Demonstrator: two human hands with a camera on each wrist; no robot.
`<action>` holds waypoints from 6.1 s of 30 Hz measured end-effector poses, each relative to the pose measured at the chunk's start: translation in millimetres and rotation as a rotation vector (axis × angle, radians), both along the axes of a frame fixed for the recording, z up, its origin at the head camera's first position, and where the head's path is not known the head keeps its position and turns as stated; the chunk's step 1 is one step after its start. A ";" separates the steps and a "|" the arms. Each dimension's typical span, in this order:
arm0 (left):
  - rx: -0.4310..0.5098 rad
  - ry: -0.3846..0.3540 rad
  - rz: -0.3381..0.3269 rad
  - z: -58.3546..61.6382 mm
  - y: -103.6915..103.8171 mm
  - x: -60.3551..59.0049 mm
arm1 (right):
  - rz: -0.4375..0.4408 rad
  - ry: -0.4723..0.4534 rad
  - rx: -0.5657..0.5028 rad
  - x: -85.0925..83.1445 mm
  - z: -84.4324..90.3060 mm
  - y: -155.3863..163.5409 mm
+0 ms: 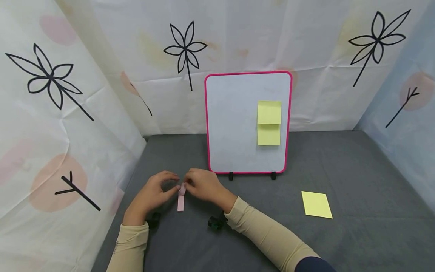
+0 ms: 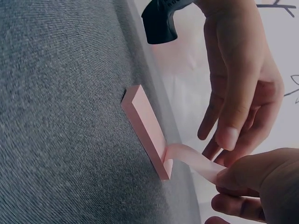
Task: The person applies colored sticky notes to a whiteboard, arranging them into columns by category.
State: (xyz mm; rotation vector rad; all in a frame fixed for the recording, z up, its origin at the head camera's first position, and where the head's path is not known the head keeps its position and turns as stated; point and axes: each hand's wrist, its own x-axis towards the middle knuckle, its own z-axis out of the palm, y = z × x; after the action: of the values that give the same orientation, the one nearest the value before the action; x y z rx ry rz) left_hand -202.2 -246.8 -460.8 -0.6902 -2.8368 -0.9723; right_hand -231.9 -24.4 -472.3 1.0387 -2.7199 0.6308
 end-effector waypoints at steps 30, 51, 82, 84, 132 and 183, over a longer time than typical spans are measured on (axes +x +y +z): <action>-0.084 -0.115 -0.074 -5.5 23.9 1.4 | -0.112 -0.075 -0.078 -11.8 0.9 10.1; -0.105 -0.154 -0.076 -7.5 27.1 -0.6 | -0.115 -0.081 -0.076 -15.5 2.2 13.5; -0.133 -0.223 -0.031 -0.2 31.4 3.3 | -0.145 0.104 -0.720 -36.9 59.5 74.6; -0.142 -0.217 -0.034 1.1 32.3 3.8 | -0.132 0.116 -0.747 -36.6 62.4 78.1; 0.338 0.201 -0.075 72.5 160.7 -51.9 | -0.405 0.530 -0.653 -57.1 73.3 140.8; 0.014 0.252 0.145 35.5 195.6 -88.1 | -0.394 0.256 -0.220 -56.6 59.3 139.3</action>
State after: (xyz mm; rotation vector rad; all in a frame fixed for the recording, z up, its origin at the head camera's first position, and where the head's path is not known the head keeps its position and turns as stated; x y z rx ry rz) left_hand -290.3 -51.2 -425.3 -0.5529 -2.6155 -0.8189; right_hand -288.5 115.0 -413.0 0.4752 -2.4596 0.6550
